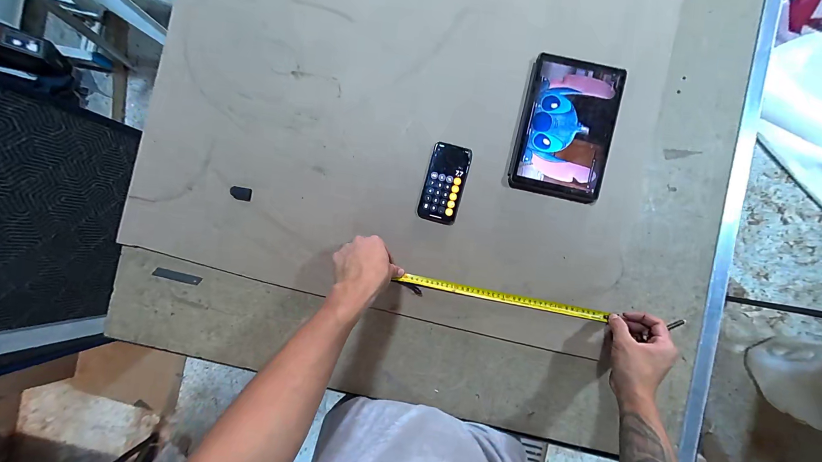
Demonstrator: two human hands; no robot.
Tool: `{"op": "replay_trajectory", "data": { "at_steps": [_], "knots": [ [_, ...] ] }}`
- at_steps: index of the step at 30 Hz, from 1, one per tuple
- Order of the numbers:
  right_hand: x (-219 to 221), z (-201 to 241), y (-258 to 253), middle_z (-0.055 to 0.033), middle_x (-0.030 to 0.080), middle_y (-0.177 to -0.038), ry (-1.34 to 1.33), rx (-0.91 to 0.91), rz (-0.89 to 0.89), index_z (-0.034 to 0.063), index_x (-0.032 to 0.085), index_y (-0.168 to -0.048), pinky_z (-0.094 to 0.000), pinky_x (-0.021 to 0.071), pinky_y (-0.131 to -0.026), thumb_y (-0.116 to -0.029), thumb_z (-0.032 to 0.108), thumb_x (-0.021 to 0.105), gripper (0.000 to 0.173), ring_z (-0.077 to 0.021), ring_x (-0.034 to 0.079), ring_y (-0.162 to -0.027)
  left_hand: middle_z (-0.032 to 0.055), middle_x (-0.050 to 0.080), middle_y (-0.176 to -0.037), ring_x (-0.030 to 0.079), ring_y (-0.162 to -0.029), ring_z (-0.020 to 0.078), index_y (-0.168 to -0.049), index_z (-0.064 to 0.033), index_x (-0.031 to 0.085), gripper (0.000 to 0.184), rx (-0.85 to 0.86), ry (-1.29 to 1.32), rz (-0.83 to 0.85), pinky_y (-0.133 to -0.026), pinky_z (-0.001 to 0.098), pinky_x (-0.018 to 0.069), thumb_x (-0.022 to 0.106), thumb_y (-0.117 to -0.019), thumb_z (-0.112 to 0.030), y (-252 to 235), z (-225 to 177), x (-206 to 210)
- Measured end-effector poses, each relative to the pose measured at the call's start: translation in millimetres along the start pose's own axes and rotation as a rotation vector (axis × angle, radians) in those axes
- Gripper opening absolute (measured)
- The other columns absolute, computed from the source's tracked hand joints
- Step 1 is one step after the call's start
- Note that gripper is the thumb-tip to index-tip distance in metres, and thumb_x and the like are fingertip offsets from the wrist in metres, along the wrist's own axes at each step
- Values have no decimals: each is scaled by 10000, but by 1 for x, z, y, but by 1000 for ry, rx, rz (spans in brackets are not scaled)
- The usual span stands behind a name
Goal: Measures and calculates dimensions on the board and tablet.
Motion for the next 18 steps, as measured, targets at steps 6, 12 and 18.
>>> {"op": "replay_trajectory", "data": {
  "at_steps": [6, 12, 18],
  "knots": [
    [2, -4, -1, -64, 663, -888, -12, 4, -13, 43, 647, -1098, -327, 532, -681, -890, 60, 766, 241, -127, 628, -750, 59, 757, -988, 713, -964, 298, -952, -264, 801, 311, 4, 2, 5, -767, 599, 559, 768, -853, -557, -2, 1, -1],
    [3, -3, -3, -42, 673, -842, -13, 16, -53, 64, 662, -1068, -310, 533, -623, -872, 51, 780, 230, -122, 632, -702, 54, 753, -965, 706, -942, 300, -930, -279, 800, 291, 8, 1, 14, -741, 600, 548, 779, -851, -558, -3, -4, -5],
    [3, -5, -2, -37, 669, -845, -39, 26, -52, 81, 651, -1077, -311, 528, -614, -874, 47, 774, 240, -128, 630, -702, 43, 754, -961, 709, -941, 288, -936, -296, 801, 284, -9, -26, 32, -741, 591, 555, 780, -848, -565, -7, -6, -4]
  ]
}}
Point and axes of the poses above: each hand's wrist, its own y-axis away from the middle knuckle, its own x-axis out of the palm, z = x × y, the point moved 1 cm from there along -y, towards the middle knuckle
